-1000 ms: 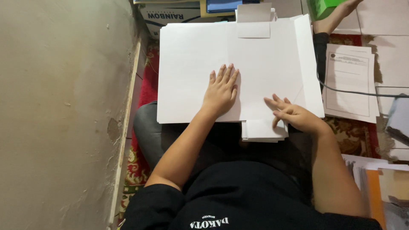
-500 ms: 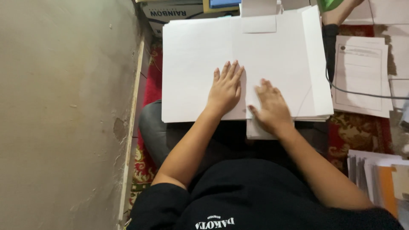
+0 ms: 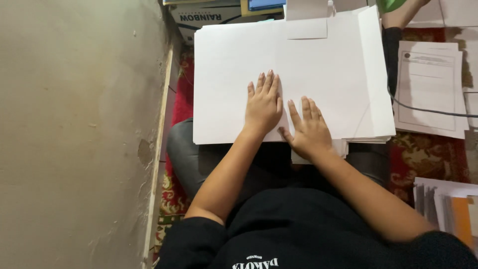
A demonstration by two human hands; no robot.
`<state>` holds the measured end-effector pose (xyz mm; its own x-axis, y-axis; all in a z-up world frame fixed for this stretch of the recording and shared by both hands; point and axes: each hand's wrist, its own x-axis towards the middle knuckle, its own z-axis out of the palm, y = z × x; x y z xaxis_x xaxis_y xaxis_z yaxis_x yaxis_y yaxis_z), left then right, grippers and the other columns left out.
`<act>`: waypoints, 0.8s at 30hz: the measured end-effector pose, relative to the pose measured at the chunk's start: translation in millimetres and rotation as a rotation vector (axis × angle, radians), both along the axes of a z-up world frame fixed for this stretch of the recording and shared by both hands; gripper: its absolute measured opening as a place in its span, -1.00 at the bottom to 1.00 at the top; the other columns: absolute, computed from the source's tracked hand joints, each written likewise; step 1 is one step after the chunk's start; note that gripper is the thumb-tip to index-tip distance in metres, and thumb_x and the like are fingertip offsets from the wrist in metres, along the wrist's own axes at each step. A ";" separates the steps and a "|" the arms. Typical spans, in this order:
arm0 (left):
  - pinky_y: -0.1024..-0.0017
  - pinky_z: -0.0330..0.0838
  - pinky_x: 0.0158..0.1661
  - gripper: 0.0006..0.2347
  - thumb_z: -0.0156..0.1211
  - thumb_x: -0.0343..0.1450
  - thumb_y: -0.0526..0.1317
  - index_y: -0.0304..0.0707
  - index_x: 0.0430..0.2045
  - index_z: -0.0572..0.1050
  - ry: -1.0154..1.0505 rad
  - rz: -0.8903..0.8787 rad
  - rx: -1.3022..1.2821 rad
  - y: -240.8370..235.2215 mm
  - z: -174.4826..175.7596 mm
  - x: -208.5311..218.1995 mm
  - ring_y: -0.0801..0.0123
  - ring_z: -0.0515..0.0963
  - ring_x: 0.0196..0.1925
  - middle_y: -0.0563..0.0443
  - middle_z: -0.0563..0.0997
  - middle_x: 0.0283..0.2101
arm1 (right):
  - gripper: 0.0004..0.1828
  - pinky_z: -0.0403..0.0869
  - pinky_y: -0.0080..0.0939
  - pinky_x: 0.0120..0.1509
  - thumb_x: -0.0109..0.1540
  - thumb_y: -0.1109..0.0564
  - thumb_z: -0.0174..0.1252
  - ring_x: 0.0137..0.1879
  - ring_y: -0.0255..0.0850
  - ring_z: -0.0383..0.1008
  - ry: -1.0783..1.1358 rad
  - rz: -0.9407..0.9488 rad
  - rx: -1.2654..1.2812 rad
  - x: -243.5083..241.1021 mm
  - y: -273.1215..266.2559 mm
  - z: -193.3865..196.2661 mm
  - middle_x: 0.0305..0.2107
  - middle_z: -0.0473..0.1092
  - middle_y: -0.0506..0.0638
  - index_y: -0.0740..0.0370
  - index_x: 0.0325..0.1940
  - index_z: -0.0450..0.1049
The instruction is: Folding paper folders and inserting printed documents into them
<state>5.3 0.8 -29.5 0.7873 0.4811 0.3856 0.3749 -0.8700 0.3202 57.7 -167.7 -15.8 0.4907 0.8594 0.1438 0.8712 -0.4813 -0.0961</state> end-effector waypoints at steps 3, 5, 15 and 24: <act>-0.10 0.03 0.43 -0.47 -0.04 0.44 -0.12 -0.16 0.39 0.30 0.002 0.002 0.006 3.3 -10.8 -0.1 0.05 0.24 0.54 -0.11 0.29 0.49 | -0.07 0.02 0.19 0.60 0.39 -0.47 -0.27 0.56 0.27 0.09 0.064 -0.031 0.045 33.4 -4.4 -7.6 0.39 0.16 0.45 0.33 0.55 0.16; -0.10 0.03 0.42 -0.47 -0.04 0.44 -0.13 -0.17 0.39 0.31 -0.003 -0.003 0.010 1.9 -7.9 -2.2 0.04 0.25 0.54 -0.11 0.30 0.48 | -0.03 0.02 0.22 0.60 0.39 -0.48 -0.27 0.56 0.31 0.06 0.023 -0.109 0.056 28.8 -8.1 -9.0 0.40 0.13 0.49 0.39 0.55 0.13; -0.12 0.03 0.42 -0.46 -0.02 0.43 -0.13 -0.23 0.39 0.30 0.025 -0.028 -0.020 2.3 -5.0 -4.6 -0.01 0.25 0.53 -0.17 0.30 0.47 | -0.12 0.06 0.24 0.58 0.45 -0.33 -0.19 0.52 0.33 0.12 -0.031 -0.017 0.099 63.2 32.2 -17.5 0.38 0.16 0.51 0.53 0.53 0.12; -0.09 -0.23 0.49 -0.47 -0.21 0.53 -0.11 -0.29 0.45 0.11 0.122 -0.093 -0.151 3.9 9.4 -10.8 0.07 -0.03 0.61 -0.12 0.09 0.55 | -0.17 -0.29 0.10 0.65 0.41 -0.31 -0.32 0.65 0.15 -0.33 0.224 -0.437 -0.009 112.3 98.2 41.7 0.55 -0.28 0.31 0.18 0.66 -0.17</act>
<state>-5.5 4.7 -20.0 0.8676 0.4489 0.2141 0.3387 -0.8485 0.4067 170.1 -69.5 25.9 0.8239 0.5666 -0.0129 0.5456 -0.7992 -0.2521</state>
